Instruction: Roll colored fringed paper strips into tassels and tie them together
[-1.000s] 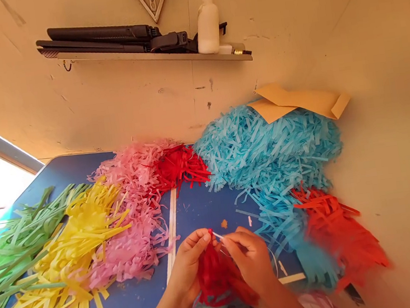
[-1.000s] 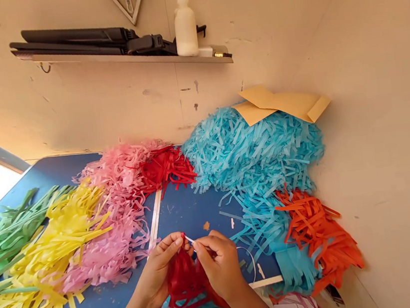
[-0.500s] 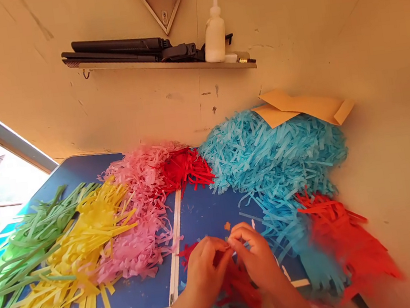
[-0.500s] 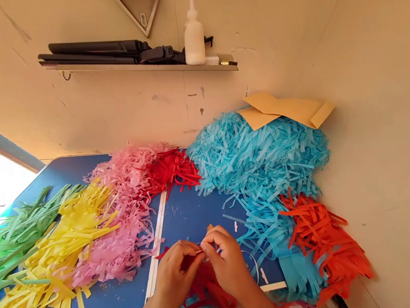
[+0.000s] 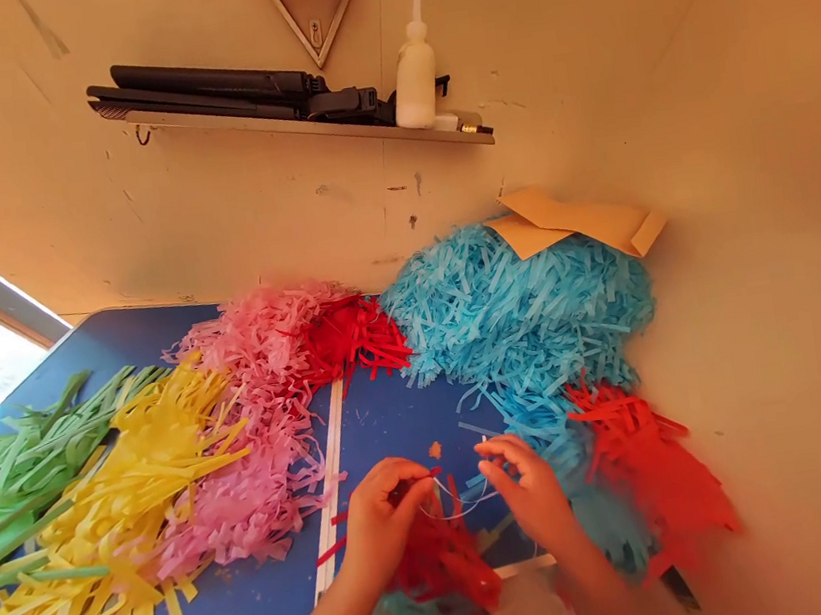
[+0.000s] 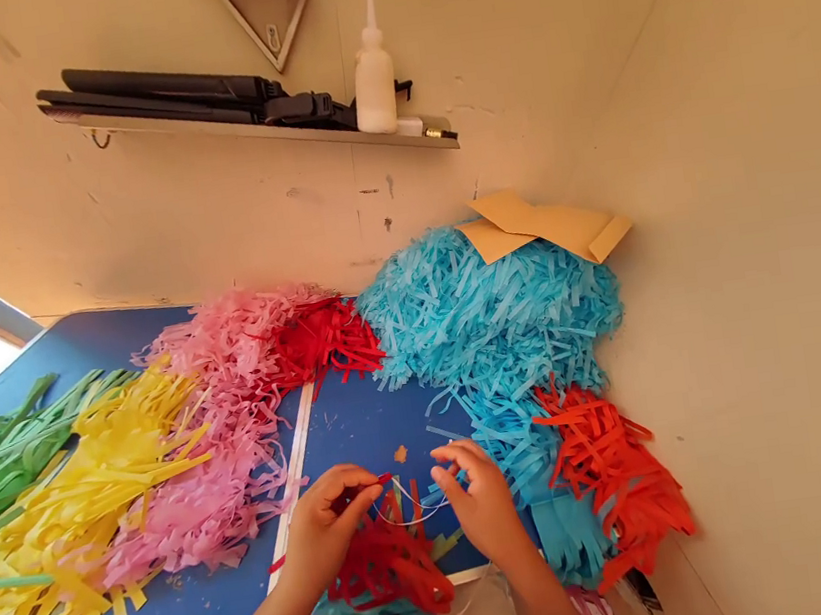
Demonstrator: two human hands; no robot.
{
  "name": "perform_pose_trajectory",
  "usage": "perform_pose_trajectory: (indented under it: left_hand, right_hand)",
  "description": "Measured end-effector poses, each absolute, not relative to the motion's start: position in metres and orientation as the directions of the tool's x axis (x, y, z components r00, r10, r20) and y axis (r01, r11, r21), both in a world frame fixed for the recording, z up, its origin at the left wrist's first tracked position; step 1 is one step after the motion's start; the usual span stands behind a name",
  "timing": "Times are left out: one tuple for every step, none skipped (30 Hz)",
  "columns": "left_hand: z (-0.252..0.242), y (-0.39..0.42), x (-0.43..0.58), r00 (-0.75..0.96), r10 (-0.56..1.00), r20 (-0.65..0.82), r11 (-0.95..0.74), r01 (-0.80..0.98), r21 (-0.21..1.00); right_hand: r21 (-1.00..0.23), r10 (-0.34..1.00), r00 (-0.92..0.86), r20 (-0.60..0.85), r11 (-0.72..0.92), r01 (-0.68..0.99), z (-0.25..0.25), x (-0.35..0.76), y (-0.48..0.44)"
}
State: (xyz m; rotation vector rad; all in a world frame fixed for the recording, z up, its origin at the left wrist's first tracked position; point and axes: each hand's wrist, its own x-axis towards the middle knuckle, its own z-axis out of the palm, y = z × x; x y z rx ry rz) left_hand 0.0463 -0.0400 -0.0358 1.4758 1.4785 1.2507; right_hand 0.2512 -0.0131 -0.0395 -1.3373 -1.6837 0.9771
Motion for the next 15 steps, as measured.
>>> perform_pose_trajectory:
  left_hand:
    - [-0.036, -0.04, 0.046, -0.108, 0.987, 0.122, -0.089, 0.273, 0.958]
    - [-0.037, -0.04, 0.046, -0.099, 0.991, 0.087, -0.061, 0.236, 0.97]
    - [-0.037, -0.04, 0.047, -0.087, 0.995, 0.051, -0.032, 0.202, 0.979]
    - [-0.037, -0.041, 0.049, -0.072, 0.997, 0.018, -0.006, 0.171, 0.985]
    - [-0.037, -0.041, 0.05, -0.056, 0.998, -0.006, 0.015, 0.146, 0.989]
    - [-0.037, -0.042, 0.051, -0.042, 0.999, -0.021, 0.026, 0.129, 0.991]
    - [-0.036, -0.043, 0.052, -0.033, 0.999, -0.024, 0.028, 0.123, 0.992]
    - [-0.035, -0.043, 0.052, -0.031, 0.999, -0.018, 0.022, 0.128, 0.992]
    - [-0.035, -0.044, 0.052, -0.031, 1.0, -0.006, 0.011, 0.143, 0.99]
    - [-0.035, -0.044, 0.051, -0.027, 1.0, 0.009, -0.004, 0.166, 0.986]
    - [-0.035, -0.045, 0.05, -0.024, 0.999, 0.022, -0.017, 0.188, 0.982]
    - [-0.036, -0.046, 0.049, -0.016, 0.999, 0.028, -0.024, 0.21, 0.977]
    - [-0.038, -0.047, 0.048, -0.006, 1.0, 0.025, -0.023, 0.23, 0.973]
    - [-0.04, -0.048, 0.047, 0.002, 1.0, 0.011, -0.011, 0.253, 0.967]
    - [-0.042, -0.049, 0.045, 0.003, 1.0, -0.01, 0.008, 0.276, 0.961]
  right_hand:
    - [-0.928, 0.978, -0.196, 0.068, 0.134, 0.348, -0.045, 0.246, -0.016]
    - [-0.952, 0.971, -0.237, 0.042, 0.11, 0.284, -0.049, 0.24, -0.02]
    - [-0.97, 0.965, -0.261, 0.03, 0.092, 0.225, -0.05, 0.233, -0.023]
    - [-0.98, 0.965, -0.259, 0.035, 0.084, 0.183, -0.049, 0.227, -0.025]
    - [-0.983, 0.969, -0.243, 0.049, 0.09, 0.161, -0.047, 0.22, -0.026]
    - [-0.982, 0.972, -0.223, 0.07, 0.106, 0.154, -0.044, 0.215, -0.027]
    - [-0.98, 0.973, -0.21, 0.092, 0.126, 0.154, -0.041, 0.211, -0.027]
    - [-0.976, 0.973, -0.203, 0.113, 0.147, 0.163, -0.038, 0.208, -0.028]
    - [-0.97, 0.971, -0.197, 0.131, 0.167, 0.178, -0.037, 0.206, -0.028]
    - [-0.962, 0.969, -0.196, 0.148, 0.187, 0.198, -0.036, 0.205, -0.029]
    - [-0.954, 0.966, -0.2, 0.162, 0.205, 0.219, -0.036, 0.205, -0.029]
    - [-0.944, 0.961, -0.213, 0.178, 0.227, 0.237, -0.036, 0.206, -0.03]
    - [-0.935, 0.953, -0.236, 0.189, 0.248, 0.254, -0.038, 0.209, -0.029]
    - [-0.926, 0.947, -0.257, 0.193, 0.262, 0.271, -0.04, 0.213, -0.028]
    - [-0.918, 0.947, -0.259, 0.188, 0.263, 0.297, -0.043, 0.22, -0.025]
